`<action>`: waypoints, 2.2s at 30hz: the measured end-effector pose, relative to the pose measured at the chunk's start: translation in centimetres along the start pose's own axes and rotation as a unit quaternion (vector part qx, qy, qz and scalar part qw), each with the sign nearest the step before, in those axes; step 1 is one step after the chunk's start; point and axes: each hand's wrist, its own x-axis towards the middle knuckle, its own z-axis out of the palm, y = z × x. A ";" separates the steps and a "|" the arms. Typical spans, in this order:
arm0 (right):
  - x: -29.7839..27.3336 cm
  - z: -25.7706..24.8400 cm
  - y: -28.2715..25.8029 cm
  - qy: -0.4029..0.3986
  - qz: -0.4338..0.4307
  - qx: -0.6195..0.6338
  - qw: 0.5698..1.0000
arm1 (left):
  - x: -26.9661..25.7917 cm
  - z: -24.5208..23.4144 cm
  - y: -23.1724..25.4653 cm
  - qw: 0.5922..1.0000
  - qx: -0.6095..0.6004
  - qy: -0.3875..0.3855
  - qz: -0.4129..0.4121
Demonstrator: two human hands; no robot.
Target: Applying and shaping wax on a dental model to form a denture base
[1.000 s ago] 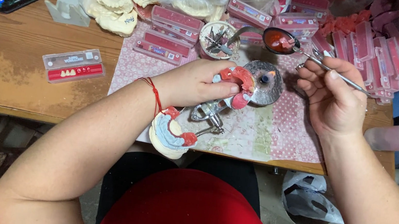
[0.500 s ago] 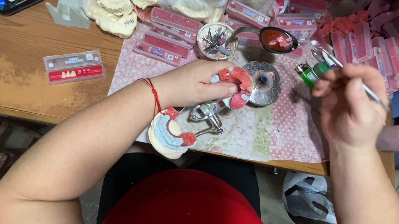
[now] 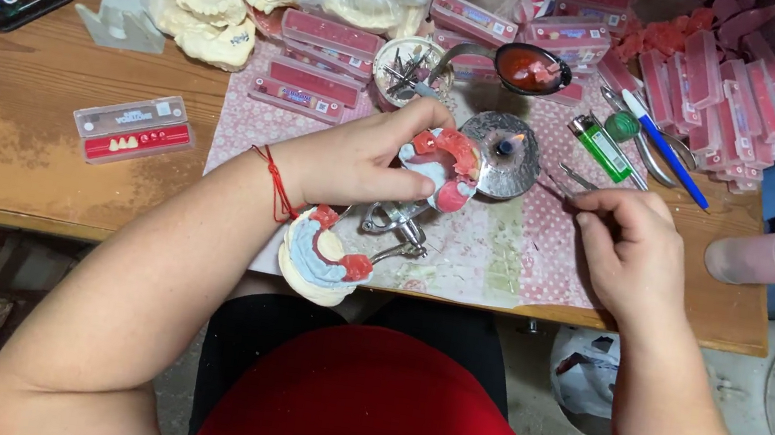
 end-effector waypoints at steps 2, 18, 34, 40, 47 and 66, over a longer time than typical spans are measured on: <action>-0.1 0.5 0.7 0.016 0.016 0.003 1.000 | 0.2 0.5 -2.0 0.996 -0.034 0.020 0.086; -10.4 -1.5 10.1 0.448 0.150 0.111 0.874 | 0.7 0.0 -1.1 0.988 -0.044 -0.021 0.149; -6.7 -2.9 7.8 0.332 0.079 0.173 0.924 | 1.4 0.7 -1.3 0.995 -0.028 0.041 0.081; -4.7 1.6 -3.1 0.218 0.076 0.306 0.924 | 1.9 1.0 -3.5 0.993 -0.066 0.040 0.092; -1.6 3.8 -8.5 0.116 -0.074 0.181 0.974 | 2.1 1.3 -4.7 0.967 -0.180 0.067 0.169; -1.0 2.8 -9.8 0.092 -0.074 0.176 0.977 | 2.2 1.2 -4.3 0.973 -0.159 0.046 0.159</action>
